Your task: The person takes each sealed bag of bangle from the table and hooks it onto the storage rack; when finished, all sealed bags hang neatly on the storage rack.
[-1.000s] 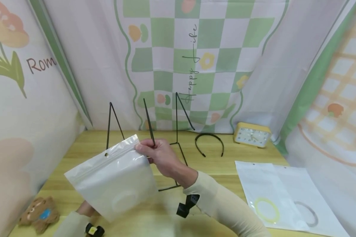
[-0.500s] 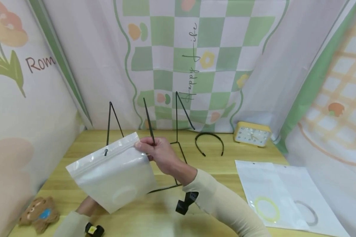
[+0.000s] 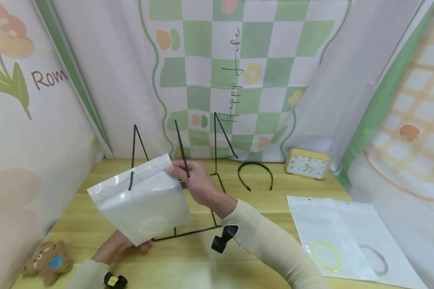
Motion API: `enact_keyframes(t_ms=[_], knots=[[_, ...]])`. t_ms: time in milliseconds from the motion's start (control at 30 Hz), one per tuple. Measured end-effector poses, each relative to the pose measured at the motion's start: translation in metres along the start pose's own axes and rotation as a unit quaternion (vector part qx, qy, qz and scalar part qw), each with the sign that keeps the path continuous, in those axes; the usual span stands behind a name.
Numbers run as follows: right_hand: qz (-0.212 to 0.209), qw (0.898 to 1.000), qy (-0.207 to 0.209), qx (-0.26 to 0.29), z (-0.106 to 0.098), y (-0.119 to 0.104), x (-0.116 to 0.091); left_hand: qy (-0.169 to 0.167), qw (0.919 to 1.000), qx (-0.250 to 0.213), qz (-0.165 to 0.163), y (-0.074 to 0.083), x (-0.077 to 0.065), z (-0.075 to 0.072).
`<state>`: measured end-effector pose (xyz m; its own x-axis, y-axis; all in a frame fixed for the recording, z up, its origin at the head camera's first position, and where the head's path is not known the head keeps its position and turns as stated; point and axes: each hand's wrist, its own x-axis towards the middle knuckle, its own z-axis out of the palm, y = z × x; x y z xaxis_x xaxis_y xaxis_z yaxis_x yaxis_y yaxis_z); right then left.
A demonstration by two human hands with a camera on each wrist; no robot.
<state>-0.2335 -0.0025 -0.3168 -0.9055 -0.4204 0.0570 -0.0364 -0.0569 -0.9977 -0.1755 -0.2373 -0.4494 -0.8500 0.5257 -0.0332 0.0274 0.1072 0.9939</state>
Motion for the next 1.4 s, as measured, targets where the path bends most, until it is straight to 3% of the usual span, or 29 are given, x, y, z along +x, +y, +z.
enact_keyframes(t_ms=[33, 67, 100, 267, 367, 500, 600, 1000, 1233, 1400], knots=[[-0.002, 1.000, -0.001, -0.005, 0.000, 0.000, 0.001, 0.007, 0.9999, 0.001, -0.012, 0.000, 0.000, 0.000], [-0.005, 1.000, -0.003, -0.010, -0.001, 0.000, 0.002, 0.005, 0.9999, 0.013, -0.003, 0.000, 0.000, 0.000], [-0.006, 1.000, -0.005, -0.015, -0.002, 0.000, 0.002, 0.019, 0.9992, 0.021, -0.028, 0.002, -0.001, 0.001], [-0.008, 1.000, -0.006, -0.023, -0.004, -0.002, 0.007, 0.011, 0.9995, 0.030, 0.001, -0.006, 0.002, -0.002], [-0.007, 1.000, 0.001, -0.014, -0.004, -0.003, 0.009, 0.052, 0.9959, 0.048, -0.057, -0.018, 0.006, -0.003], [-0.014, 1.000, 0.018, 0.000, -0.004, -0.005, 0.014, 0.115, 0.9788, 0.071, -0.153, -0.025, 0.013, -0.002], [-0.013, 0.999, 0.029, 0.013, -0.004, -0.006, 0.019, 0.128, 0.9719, 0.070, -0.184, -0.023, 0.015, -0.001], [0.000, 0.999, 0.020, 0.049, -0.007, -0.006, 0.036, 0.108, 0.9771, 0.074, -0.168, -0.021, 0.014, -0.003], [-0.003, 0.999, 0.027, 0.044, -0.007, -0.006, 0.043, 0.110, 0.9705, 0.109, -0.184, -0.020, 0.014, -0.001], [-0.002, 0.997, 0.042, 0.060, -0.004, -0.005, 0.049, 0.108, 0.9708, 0.112, -0.182, -0.019, 0.014, -0.001]])
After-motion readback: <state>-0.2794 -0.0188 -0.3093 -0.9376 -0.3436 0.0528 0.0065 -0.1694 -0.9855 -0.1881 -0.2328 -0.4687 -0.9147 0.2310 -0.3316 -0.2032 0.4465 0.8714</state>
